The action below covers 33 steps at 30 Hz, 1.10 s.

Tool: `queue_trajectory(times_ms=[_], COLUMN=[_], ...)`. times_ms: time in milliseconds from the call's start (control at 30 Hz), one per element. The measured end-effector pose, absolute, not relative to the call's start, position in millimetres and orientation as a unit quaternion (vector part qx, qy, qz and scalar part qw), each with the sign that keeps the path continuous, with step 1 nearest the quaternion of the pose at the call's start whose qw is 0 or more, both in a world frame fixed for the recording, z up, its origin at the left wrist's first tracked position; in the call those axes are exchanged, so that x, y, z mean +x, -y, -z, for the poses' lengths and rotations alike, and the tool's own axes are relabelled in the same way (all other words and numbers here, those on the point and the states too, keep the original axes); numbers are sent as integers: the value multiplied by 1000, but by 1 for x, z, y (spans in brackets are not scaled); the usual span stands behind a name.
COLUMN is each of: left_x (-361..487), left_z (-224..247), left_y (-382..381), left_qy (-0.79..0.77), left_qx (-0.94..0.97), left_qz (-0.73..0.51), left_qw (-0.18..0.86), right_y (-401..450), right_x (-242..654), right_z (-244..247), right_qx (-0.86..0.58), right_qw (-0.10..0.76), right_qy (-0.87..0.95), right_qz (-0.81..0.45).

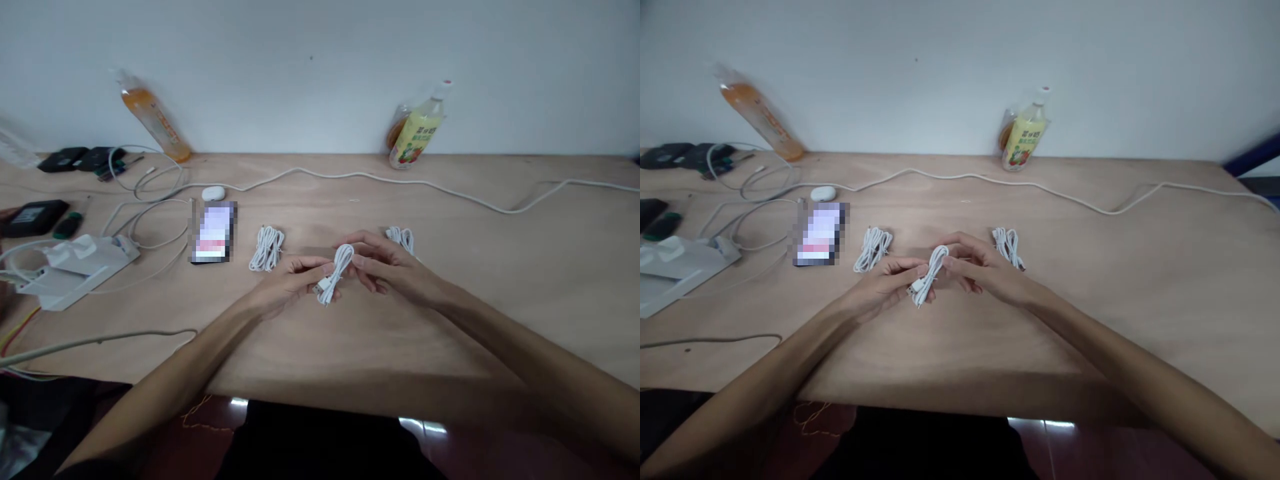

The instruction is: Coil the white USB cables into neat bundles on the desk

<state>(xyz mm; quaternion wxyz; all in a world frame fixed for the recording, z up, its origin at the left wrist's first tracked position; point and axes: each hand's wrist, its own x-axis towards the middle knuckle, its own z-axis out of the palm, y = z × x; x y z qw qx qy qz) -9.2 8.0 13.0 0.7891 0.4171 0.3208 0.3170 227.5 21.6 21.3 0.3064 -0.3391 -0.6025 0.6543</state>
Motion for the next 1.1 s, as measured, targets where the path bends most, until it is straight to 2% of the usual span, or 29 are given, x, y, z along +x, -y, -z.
queue_trajectory(times_ms=[133,267,333,433,567,933,1100], left_x=[-9,-6,-5,-4,-6,-8,-7], left_z=[-13,-6,-2,2,4,5,5], left_y=[-5,-5,-7,-11,-15,-16,-15], left_qy=[-304,-301,-311,-351,-383,-362,-352], left_qx=[418,392,412,484,510,501,535], left_qz=[-273,-303,-334,-388,-421,-412,-411], left_qw=[811,815,789,701,645,669,649], right_y=[-2,8,9,9,13,19,18], right_x=[230,221,216,209,206,213,214], right_z=[-14,-3,-1,-1,0,4,7], right_qx=[-367,-425,-444,-440,-412,-382,-378], right_qw=[308,364,412,435,419,339,329], right_qy=[597,523,470,424,394,425,461], right_qz=[-644,-642,-642,-661,-707,-747,-733])
